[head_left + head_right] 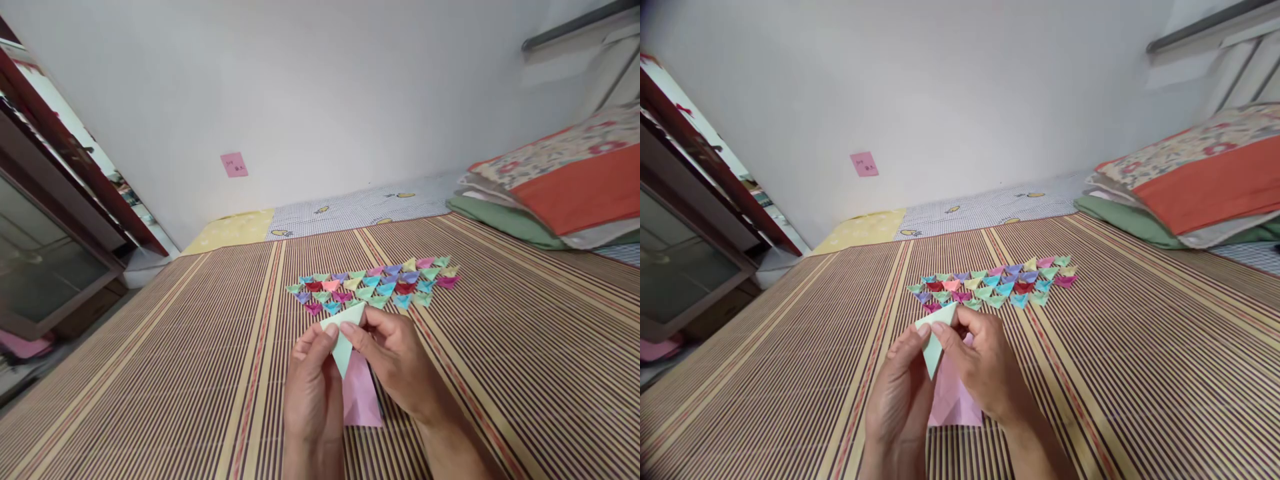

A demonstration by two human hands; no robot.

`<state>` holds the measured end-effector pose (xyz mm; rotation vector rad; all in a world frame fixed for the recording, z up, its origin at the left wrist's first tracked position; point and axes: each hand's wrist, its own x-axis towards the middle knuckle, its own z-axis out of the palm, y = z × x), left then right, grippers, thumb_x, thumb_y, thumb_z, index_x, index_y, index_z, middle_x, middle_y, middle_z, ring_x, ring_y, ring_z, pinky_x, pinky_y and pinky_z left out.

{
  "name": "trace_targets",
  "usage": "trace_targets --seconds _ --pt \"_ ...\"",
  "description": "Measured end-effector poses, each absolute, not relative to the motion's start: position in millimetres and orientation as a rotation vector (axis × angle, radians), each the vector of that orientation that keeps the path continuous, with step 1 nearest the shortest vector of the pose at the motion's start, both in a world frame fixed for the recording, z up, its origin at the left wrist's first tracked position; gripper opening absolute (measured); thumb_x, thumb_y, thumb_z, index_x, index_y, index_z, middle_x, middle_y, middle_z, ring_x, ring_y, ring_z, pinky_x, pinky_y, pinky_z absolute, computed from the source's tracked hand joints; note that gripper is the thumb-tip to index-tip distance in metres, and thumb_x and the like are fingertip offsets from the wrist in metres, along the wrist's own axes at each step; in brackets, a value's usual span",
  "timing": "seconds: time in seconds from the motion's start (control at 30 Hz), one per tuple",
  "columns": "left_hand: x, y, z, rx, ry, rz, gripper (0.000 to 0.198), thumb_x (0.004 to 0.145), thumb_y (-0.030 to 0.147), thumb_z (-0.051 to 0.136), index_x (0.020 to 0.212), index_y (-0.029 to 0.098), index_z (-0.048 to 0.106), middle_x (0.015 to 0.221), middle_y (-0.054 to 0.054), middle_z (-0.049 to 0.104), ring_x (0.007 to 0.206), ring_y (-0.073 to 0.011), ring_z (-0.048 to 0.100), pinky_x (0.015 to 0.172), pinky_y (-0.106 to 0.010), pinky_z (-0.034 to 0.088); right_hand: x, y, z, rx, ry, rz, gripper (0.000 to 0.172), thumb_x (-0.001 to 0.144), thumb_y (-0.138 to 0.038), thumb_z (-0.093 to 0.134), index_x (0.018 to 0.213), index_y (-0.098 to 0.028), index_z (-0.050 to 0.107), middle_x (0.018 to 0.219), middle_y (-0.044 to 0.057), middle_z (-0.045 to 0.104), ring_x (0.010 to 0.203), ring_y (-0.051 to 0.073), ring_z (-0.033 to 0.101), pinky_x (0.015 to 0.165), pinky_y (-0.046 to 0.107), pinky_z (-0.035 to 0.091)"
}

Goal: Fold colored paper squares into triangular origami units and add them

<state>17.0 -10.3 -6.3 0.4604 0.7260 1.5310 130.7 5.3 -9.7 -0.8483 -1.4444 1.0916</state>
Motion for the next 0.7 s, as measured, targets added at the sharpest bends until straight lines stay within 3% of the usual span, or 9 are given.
trace_targets --seconds 0.13,0.23,0.5,0.7 --pt "16.4 -11.7 -6.7 0.537 0.728 1.529 0.025 0.066 0.024 0.093 0.071 0.015 0.069 0.063 0.001 0.067 0.058 -0.0126 0.064 0.071 -0.029 0.057 135.4 7.1 -9.7 -0.895 -1.456 1.072 0.034 0.097 -0.042 0.064 0.072 -0.019 0.058 0.066 -0.004 0.046 0.061 0.013 0.041 0.055 0.025 0.035" --pt "15.8 -13.6 -8.5 0.527 0.751 1.646 0.027 0.066 0.023 0.094 0.070 0.016 0.068 0.066 0.001 0.068 0.061 -0.0117 0.064 0.070 -0.025 0.056 134.5 6.3 -7.8 -0.877 -1.499 1.108 0.036 0.095 -0.036 0.067 0.067 -0.020 0.051 0.064 -0.006 0.039 0.060 0.012 0.035 0.053 0.025 0.031" --pt "12.5 -8.2 -9.6 0.281 0.717 1.696 0.031 0.056 0.019 0.098 0.075 0.013 0.073 0.076 -0.004 0.074 0.069 -0.0153 0.070 0.075 -0.028 0.059 129.3 0.5 2.9 -0.875 -1.661 1.168 0.029 0.088 -0.023 0.065 0.064 -0.020 0.049 0.062 -0.005 0.045 0.060 0.012 0.041 0.055 0.026 0.031" --pt "7.4 -7.2 -11.5 0.243 0.670 1.632 0.031 0.057 0.018 0.098 0.075 0.012 0.074 0.074 -0.005 0.073 0.064 -0.0127 0.067 0.067 -0.023 0.057 130.3 0.5 -0.8 -0.905 -1.751 1.154 0.027 0.086 -0.022 0.067 0.064 -0.020 0.051 0.062 -0.005 0.047 0.061 0.012 0.042 0.057 0.027 0.032"
